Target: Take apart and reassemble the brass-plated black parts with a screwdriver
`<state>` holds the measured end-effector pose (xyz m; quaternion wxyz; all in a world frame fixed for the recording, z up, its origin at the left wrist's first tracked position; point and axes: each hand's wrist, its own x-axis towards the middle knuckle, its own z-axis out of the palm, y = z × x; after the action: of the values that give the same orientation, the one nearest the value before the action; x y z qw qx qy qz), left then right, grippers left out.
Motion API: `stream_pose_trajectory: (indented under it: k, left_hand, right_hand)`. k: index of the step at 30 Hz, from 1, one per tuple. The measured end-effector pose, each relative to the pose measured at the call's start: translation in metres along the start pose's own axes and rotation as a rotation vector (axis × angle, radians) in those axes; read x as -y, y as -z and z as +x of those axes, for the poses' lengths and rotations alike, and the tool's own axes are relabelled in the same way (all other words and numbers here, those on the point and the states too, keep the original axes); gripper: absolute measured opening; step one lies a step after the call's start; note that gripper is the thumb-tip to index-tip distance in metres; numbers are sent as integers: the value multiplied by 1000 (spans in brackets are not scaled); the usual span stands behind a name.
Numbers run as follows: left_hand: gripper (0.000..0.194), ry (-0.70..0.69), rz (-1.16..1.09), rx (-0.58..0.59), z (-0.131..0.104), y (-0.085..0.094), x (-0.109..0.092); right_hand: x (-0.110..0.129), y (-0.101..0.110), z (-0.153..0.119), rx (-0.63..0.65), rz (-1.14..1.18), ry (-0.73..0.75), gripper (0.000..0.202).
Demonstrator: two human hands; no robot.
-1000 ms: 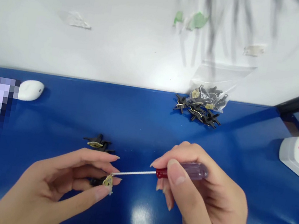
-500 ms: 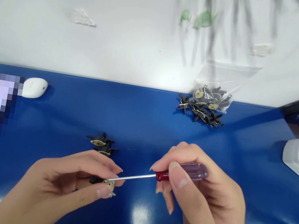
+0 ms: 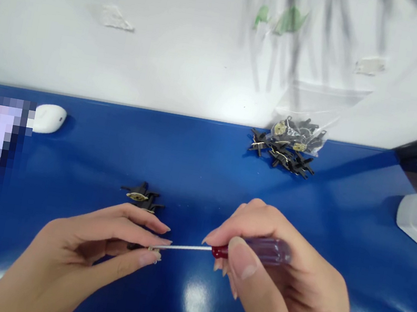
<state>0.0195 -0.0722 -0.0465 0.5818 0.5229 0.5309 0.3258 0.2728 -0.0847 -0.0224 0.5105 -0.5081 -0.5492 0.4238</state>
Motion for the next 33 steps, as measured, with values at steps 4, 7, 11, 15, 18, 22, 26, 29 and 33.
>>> stream_pose_trajectory:
  k: [4, 7, 11, 15, 18, 22, 26, 29, 33]
  left_hand:
    - [3, 54, -11, 13, -1, 1, -1]
    - [1, 78, -6, -5, -1, 1, -4]
    - [1, 76, 12, 6, 0, 2, -4]
    - [1, 82, 10, -6, 0, 1, -4]
    - [1, 74, 20, 7, -1, 1, -4]
    - [5, 46, 59, 1, -1, 1, -7]
    - [7, 19, 54, 4, 0, 0, -10]
    - [9, 17, 89, -9, 1, 0, -13]
    - [8, 31, 127, -15, 0, -1, -17]
  right_hand:
    - [0, 1, -1, 16, -13, 11, 21]
    - [-1, 0, -3, 24, 0, 33, 21]
    - [-2, 0, -5, 13, -14, 40, 23]
    - [-2, 2, -7, 18, -66, 58, 20]
    - [-3, 2, -10, -26, -118, 74, 26]
    - [-2, 0, -9, -53, -139, 92, 32]
    - [-1, 0, -5, 18, -68, 92, 21]
    - [-2, 0, -4, -38, -178, 110, 29]
    - [-2, -3, -6, -89, -235, 126, 34]
